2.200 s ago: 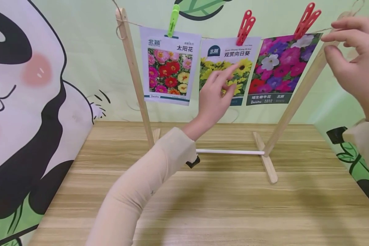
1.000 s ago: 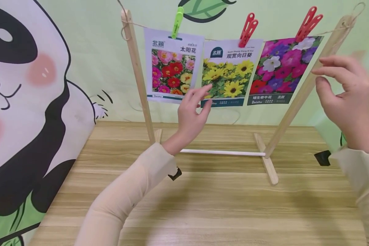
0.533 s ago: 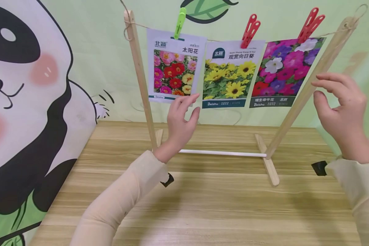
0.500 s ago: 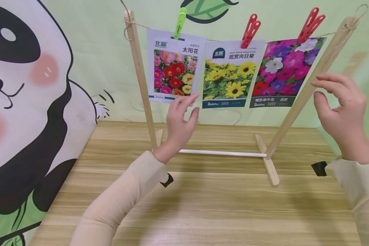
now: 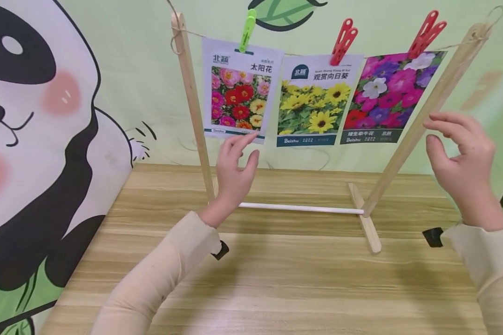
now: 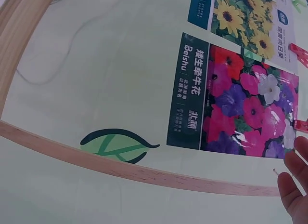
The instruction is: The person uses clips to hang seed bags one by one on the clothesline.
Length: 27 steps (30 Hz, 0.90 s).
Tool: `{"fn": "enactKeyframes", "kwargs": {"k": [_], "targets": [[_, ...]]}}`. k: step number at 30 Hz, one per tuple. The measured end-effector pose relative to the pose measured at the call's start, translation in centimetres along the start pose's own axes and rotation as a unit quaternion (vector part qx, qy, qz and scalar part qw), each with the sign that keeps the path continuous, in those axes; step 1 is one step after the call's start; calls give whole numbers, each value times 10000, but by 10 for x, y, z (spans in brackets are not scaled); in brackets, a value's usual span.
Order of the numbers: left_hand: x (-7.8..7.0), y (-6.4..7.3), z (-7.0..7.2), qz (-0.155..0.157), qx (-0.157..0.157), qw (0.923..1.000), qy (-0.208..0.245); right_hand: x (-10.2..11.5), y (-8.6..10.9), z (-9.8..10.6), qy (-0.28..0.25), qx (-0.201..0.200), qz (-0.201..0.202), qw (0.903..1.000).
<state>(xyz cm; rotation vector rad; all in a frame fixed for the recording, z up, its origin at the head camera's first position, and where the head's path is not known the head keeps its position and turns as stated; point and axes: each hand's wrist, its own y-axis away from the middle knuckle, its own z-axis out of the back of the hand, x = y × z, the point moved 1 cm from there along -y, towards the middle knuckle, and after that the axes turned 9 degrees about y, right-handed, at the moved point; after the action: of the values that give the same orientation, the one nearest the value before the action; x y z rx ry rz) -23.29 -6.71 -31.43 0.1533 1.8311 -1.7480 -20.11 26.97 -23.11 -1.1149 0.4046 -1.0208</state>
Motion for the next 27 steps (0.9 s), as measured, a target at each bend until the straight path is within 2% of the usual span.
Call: {"fn": "enactKeyframes", "kwargs": {"k": [11,18,27], "targets": [[6,7,7,214,-2,9997,-68,-6,9,-5,95,73,-111,9999],[9,11,11,467,-1,9988,-119,-13,16,-10,40,23,-360,9993],[15,17,19,376,-166,9988,-257,-16,23,-11,-238,-11,-541,9983]]}}
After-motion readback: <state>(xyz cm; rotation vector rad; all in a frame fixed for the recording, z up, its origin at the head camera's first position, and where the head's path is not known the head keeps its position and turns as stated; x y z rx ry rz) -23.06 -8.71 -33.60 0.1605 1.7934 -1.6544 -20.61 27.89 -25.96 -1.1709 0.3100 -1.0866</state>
